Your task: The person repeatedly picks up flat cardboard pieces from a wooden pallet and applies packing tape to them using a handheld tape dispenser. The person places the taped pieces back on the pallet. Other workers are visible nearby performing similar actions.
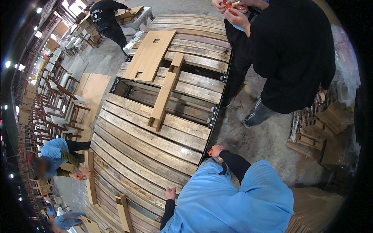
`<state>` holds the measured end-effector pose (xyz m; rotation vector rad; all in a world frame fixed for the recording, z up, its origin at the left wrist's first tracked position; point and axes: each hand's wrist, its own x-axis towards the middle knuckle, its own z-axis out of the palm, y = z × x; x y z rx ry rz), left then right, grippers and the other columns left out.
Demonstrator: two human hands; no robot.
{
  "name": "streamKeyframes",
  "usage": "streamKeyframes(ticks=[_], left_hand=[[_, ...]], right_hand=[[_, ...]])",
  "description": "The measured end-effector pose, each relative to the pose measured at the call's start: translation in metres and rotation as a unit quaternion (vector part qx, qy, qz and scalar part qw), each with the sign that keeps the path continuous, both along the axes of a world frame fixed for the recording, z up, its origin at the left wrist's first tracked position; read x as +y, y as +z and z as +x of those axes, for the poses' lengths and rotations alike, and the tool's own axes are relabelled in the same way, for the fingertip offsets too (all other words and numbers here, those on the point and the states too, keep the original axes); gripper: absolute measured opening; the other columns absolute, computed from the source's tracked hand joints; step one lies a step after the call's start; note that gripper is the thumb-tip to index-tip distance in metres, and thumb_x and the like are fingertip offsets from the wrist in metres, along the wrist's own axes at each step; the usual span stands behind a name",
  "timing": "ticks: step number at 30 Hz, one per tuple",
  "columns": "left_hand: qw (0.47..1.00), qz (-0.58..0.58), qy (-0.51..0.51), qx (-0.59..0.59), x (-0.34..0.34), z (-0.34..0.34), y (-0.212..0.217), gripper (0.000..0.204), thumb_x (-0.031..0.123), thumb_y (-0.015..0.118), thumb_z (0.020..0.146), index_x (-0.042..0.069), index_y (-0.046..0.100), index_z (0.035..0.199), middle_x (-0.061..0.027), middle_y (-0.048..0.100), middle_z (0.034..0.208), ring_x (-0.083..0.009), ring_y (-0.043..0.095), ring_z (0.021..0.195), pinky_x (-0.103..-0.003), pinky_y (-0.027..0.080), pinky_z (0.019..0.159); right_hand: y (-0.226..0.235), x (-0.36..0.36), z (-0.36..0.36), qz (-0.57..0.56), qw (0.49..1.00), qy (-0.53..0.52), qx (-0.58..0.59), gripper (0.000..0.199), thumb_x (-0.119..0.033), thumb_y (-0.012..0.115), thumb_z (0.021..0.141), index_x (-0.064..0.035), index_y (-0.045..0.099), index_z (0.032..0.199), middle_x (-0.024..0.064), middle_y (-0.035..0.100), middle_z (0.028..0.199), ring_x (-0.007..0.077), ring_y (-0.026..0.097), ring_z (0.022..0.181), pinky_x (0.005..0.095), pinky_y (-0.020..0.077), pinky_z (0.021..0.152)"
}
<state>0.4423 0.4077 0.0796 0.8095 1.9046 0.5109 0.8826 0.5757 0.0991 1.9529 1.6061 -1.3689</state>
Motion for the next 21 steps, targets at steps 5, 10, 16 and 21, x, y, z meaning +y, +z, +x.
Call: streamKeyframes(ticks=[5,10,16,21], left_hand=[[0.997,-0.067,-0.030,0.003,0.018,0.008,0.014,0.057,0.018,0.074,0.084,-0.018,0.049,0.121,-0.0168,0.073,0.086,-0.0169,0.063,0.071,-0.034,0.051,0.063],[0.996,-0.047,-0.056,0.055,0.027,0.023,0.020,0.060,0.016,0.076,0.084,-0.018,0.048,0.125,-0.0150,0.072,0.086,-0.0174,0.063,0.070,-0.034,0.052,0.062],[0.998,-0.049,-0.033,0.039,0.037,0.033,0.009,0.063,0.017,0.077,0.084,-0.018,0.048,0.128,-0.0173,0.074,0.092,-0.0189,0.065,0.070,-0.034,0.053,0.062],[1.000,-0.006,-0.012,0.023,0.044,0.044,0.012,0.051,0.015,0.076,0.084,-0.015,0.052,0.118,-0.0154,0.071,0.085,-0.0171,0.062,0.067,-0.034,0.050,0.058]], right_hand=[[-0.004,0.008,0.005,0.021,1.000,-0.006,-0.014,0.041,-0.023,0.069,0.080,0.0016,0.071,0.114,0.0213,0.070,0.118,0.0356,0.068,0.112,0.0456,0.0560,0.091],[-0.002,0.020,0.017,0.010,1.000,0.000,-0.018,0.046,-0.026,0.070,0.080,-0.0001,0.071,0.117,0.0226,0.069,0.122,0.0363,0.066,0.117,0.0456,0.0547,0.096],[0.010,0.033,0.029,-0.001,1.000,0.006,-0.013,0.044,-0.025,0.069,0.081,-0.0001,0.071,0.117,0.0220,0.068,0.124,0.0361,0.066,0.117,0.0455,0.0543,0.096],[0.013,0.042,0.037,-0.001,1.000,0.006,-0.011,0.044,-0.025,0.068,0.082,0.0002,0.071,0.117,0.0217,0.068,0.124,0.0359,0.065,0.118,0.0448,0.0541,0.097]])
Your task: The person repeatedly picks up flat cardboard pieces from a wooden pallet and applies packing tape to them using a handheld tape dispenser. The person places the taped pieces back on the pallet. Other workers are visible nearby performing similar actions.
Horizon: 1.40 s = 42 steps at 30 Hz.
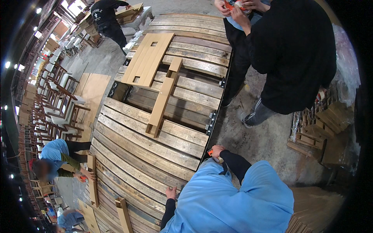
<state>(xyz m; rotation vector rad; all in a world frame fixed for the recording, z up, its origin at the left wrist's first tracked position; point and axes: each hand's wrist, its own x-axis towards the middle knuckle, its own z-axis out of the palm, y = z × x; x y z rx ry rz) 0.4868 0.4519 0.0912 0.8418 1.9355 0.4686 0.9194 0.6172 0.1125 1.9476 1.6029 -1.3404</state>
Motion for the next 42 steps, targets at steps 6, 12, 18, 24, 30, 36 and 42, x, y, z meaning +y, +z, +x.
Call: streamKeyframes(ticks=[6,12,18,24,30,36,42], left_hand=[[0.998,-0.054,-0.015,-0.025,0.015,0.015,0.017,0.061,0.015,0.075,0.085,-0.018,0.047,0.129,-0.0168,0.072,0.089,-0.0168,0.063,0.069,-0.033,0.051,0.059],[0.999,-0.041,-0.035,0.006,0.022,0.020,0.010,0.063,0.017,0.076,0.085,-0.018,0.047,0.129,-0.0174,0.073,0.090,-0.0167,0.065,0.073,-0.033,0.053,0.063],[0.997,-0.065,-0.050,0.011,0.033,0.035,0.002,0.054,0.017,0.076,0.084,-0.014,0.052,0.121,-0.0152,0.072,0.083,-0.0151,0.062,0.070,-0.034,0.052,0.062],[0.997,0.002,-0.069,0.042,0.042,0.055,-0.007,0.045,0.029,0.075,0.084,-0.005,0.051,0.098,-0.0144,0.071,0.075,-0.0180,0.064,0.063,-0.035,0.052,0.056],[0.997,0.014,-0.040,0.070,0.043,0.066,-0.018,0.044,0.029,0.074,0.084,-0.006,0.051,0.096,-0.0131,0.069,0.073,-0.0178,0.063,0.064,-0.035,0.051,0.057],[1.000,0.013,-0.020,0.014,0.052,0.084,-0.014,0.041,0.024,0.075,0.084,-0.007,0.052,0.096,-0.0118,0.069,0.077,-0.0181,0.064,0.068,-0.035,0.050,0.059],[0.995,-0.077,-0.042,0.038,0.079,0.122,0.021,0.064,0.027,0.074,0.086,-0.015,0.050,0.127,-0.0221,0.074,0.099,-0.0267,0.071,0.086,-0.038,0.056,0.075]], right_hand=[[-0.017,0.005,0.013,0.015,1.000,0.000,-0.010,0.045,-0.027,0.069,0.081,-0.0014,0.071,0.118,0.0219,0.068,0.124,0.0349,0.065,0.120,0.0434,0.0544,0.097],[-0.010,0.019,0.025,0.013,1.000,0.011,-0.007,0.044,-0.027,0.069,0.079,-0.0022,0.072,0.116,0.0194,0.070,0.123,0.0336,0.066,0.118,0.0437,0.0552,0.096],[-0.009,0.031,0.042,0.000,1.000,0.006,-0.016,0.045,-0.027,0.070,0.077,-0.0041,0.072,0.116,0.0179,0.070,0.122,0.0338,0.067,0.116,0.0434,0.0556,0.095],[-0.018,0.049,0.057,0.001,0.998,0.046,-0.033,0.045,-0.028,0.071,0.077,-0.0048,0.072,0.116,0.0195,0.070,0.120,0.0353,0.066,0.116,0.0453,0.0548,0.095],[-0.011,0.065,0.070,0.013,1.000,0.028,-0.007,0.043,-0.027,0.071,0.078,-0.0034,0.073,0.114,0.0217,0.071,0.118,0.0361,0.067,0.113,0.0453,0.0554,0.093],[-0.023,0.081,0.082,-0.002,1.000,0.029,-0.009,0.046,-0.027,0.071,0.071,-0.0100,0.073,0.114,0.0166,0.072,0.116,0.0333,0.068,0.113,0.0436,0.0541,0.095],[-0.029,0.089,0.106,-0.024,0.999,0.026,-0.017,0.050,-0.036,0.072,0.074,-0.0118,0.072,0.119,0.0174,0.071,0.118,0.0335,0.067,0.114,0.0435,0.0533,0.097]])
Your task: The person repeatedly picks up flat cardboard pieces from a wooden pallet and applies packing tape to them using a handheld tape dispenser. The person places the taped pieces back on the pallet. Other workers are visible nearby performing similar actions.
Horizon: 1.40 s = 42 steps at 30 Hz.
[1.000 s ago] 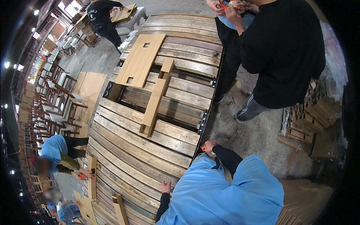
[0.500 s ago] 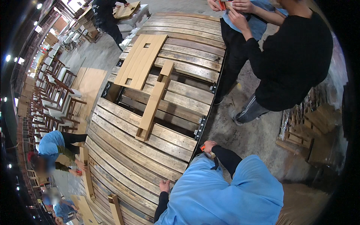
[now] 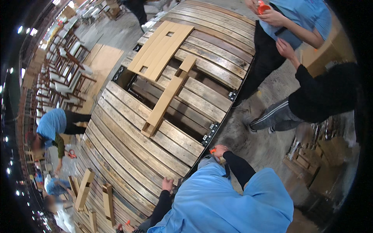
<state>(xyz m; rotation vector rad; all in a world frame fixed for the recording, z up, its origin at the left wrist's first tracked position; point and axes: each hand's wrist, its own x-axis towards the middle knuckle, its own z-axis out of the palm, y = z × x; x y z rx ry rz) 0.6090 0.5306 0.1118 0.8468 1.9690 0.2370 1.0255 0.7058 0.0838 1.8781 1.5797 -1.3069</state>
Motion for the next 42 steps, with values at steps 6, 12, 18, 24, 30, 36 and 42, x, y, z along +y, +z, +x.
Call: streamKeyframes(ticks=[6,12,18,24,30,36,42], left_hand=[[0.998,0.015,-0.023,0.063,0.042,-0.013,-0.020,0.057,0.035,0.075,0.083,-0.006,0.061,0.120,-0.0245,0.073,0.102,-0.0383,0.071,0.100,-0.043,0.056,0.087],[0.968,0.115,-0.161,0.155,0.139,-0.034,-0.043,0.069,0.032,0.078,0.081,0.001,0.051,0.137,-0.0322,0.047,0.145,-0.0470,0.044,0.136,-0.048,0.036,0.116],[0.893,0.218,-0.206,0.336,0.302,-0.041,-0.046,0.055,0.027,0.079,0.078,0.009,0.057,0.125,-0.0203,0.044,0.148,-0.0393,0.044,0.134,-0.056,0.032,0.113],[0.881,0.141,-0.214,0.398,0.340,-0.073,-0.083,0.021,0.012,0.063,0.083,0.014,0.063,0.104,-0.0080,0.071,0.086,-0.0262,0.070,0.092,-0.056,0.031,0.115],[0.890,0.129,-0.136,0.415,0.228,-0.190,-0.088,0.028,0.007,0.059,0.081,0.017,0.069,0.105,-0.0147,0.072,0.078,-0.0345,0.071,0.083,-0.050,0.032,0.116],[0.858,0.100,0.053,0.500,0.078,-0.287,-0.023,0.043,0.000,0.058,0.081,0.006,0.067,0.123,-0.0222,0.069,0.116,-0.0423,0.064,0.105,-0.048,0.048,0.098],[0.833,0.272,0.049,0.480,0.117,-0.214,-0.021,0.051,0.006,0.063,0.085,0.000,0.059,0.135,-0.0224,0.055,0.144,-0.0406,0.056,0.127,-0.046,0.041,0.110]], right_hand=[[0.033,0.021,0.014,0.018,1.000,-0.004,-0.019,0.044,-0.029,0.072,0.075,-0.0097,0.073,0.115,0.0185,0.071,0.117,0.0348,0.066,0.114,0.0440,0.0528,0.097],[0.037,0.032,0.055,0.017,0.998,-0.054,-0.031,0.056,-0.030,0.074,0.076,-0.0078,0.067,0.127,0.0180,0.069,0.124,0.0357,0.065,0.117,0.0437,0.0518,0.100],[0.024,0.007,0.113,0.087,0.983,-0.160,0.016,0.059,-0.020,0.073,0.078,0.0003,0.062,0.133,0.0228,0.068,0.124,0.0326,0.066,0.117,0.0381,0.0508,0.100],[0.056,-0.008,0.125,0.036,0.992,-0.117,0.007,0.052,-0.020,0.075,0.076,-0.0048,0.067,0.125,0.0188,0.073,0.110,0.0311,0.070,0.106,0.0402,0.0534,0.093],[0.048,-0.025,0.116,-0.006,0.996,-0.086,-0.020,0.052,-0.021,0.076,0.075,-0.0052,0.067,0.125,0.0182,0.073,0.110,0.0315,0.070,0.105,0.0402,0.0537,0.091],[0.028,0.010,0.097,-0.051,0.989,-0.127,0.058,0.057,-0.017,0.077,0.074,-0.0020,0.065,0.128,0.0182,0.072,0.116,0.0301,0.068,0.110,0.0373,0.0520,0.096],[0.014,0.061,0.082,-0.032,0.985,-0.148,0.080,0.065,-0.010,0.075,0.073,0.0008,0.059,0.135,0.0161,0.070,0.121,0.0262,0.067,0.111,0.0349,0.0513,0.098]])
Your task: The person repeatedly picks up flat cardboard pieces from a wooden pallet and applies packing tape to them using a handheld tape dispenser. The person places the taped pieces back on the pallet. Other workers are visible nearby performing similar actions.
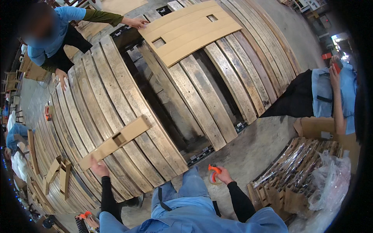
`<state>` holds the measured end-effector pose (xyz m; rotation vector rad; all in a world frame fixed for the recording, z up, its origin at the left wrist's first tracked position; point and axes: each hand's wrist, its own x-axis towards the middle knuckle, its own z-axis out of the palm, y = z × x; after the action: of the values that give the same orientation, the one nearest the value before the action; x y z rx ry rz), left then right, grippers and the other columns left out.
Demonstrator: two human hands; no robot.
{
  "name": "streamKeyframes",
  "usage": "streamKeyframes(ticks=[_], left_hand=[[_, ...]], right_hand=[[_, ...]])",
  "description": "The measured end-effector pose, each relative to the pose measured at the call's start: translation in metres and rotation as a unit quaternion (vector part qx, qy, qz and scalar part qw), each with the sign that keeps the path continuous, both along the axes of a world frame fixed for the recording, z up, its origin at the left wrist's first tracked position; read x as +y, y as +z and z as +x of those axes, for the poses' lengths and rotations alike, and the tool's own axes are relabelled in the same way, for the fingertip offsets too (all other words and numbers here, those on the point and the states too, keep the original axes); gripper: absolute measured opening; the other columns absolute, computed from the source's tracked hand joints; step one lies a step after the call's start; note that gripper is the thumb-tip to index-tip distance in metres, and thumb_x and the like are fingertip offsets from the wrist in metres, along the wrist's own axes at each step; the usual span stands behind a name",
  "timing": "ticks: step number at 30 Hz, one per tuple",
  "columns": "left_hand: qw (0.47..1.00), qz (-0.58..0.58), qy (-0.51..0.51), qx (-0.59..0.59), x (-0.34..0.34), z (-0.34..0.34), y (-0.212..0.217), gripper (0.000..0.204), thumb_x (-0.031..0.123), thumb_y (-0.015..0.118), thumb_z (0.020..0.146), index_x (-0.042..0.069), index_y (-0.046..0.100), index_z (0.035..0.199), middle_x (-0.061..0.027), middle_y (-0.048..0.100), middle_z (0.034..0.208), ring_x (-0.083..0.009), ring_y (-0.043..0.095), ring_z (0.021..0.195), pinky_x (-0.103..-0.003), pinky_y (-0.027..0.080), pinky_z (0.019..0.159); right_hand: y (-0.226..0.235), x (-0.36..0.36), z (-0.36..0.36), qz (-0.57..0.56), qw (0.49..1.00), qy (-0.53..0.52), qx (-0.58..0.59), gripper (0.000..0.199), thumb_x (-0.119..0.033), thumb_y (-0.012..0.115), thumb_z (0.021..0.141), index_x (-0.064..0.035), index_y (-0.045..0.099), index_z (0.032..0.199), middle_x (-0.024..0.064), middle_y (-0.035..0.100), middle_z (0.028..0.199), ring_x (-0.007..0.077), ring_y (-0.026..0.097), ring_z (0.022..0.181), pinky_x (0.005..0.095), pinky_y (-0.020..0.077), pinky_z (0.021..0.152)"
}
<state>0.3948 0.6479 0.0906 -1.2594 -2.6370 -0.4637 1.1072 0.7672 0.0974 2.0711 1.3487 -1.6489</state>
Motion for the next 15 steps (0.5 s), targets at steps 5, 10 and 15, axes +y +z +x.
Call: streamKeyframes(ticks=[5,10,15], left_hand=[[0.927,0.054,-0.269,-0.257,0.197,0.203,0.016,0.012,-0.002,0.062,0.079,0.002,0.063,0.091,-0.0174,0.062,0.131,-0.0351,0.058,0.119,-0.046,0.045,0.103],[0.820,0.036,-0.501,-0.273,0.357,0.299,-0.025,0.010,0.002,0.066,0.081,0.004,0.059,0.087,-0.0152,0.057,0.135,-0.0379,0.052,0.123,-0.050,0.041,0.107],[0.830,-0.015,-0.508,-0.230,0.471,0.310,-0.049,0.014,0.011,0.063,0.090,0.003,0.062,0.101,-0.0147,0.054,0.139,-0.0362,0.049,0.128,-0.050,0.037,0.111]], right_hand=[[-0.001,0.023,0.005,0.023,0.994,-0.109,0.007,0.066,-0.002,0.072,0.075,0.0046,0.055,0.139,0.0145,0.068,0.126,0.0236,0.065,0.115,0.0333,0.0505,0.100],[-0.005,0.018,0.021,0.000,0.989,-0.146,-0.014,0.068,-0.002,0.071,0.074,0.0066,0.054,0.139,0.0174,0.067,0.127,0.0248,0.065,0.116,0.0340,0.0499,0.101],[-0.009,0.008,0.033,-0.033,0.987,-0.159,-0.014,0.069,0.001,0.069,0.074,0.0075,0.052,0.140,0.0168,0.066,0.127,0.0238,0.064,0.117,0.0336,0.0497,0.101]])
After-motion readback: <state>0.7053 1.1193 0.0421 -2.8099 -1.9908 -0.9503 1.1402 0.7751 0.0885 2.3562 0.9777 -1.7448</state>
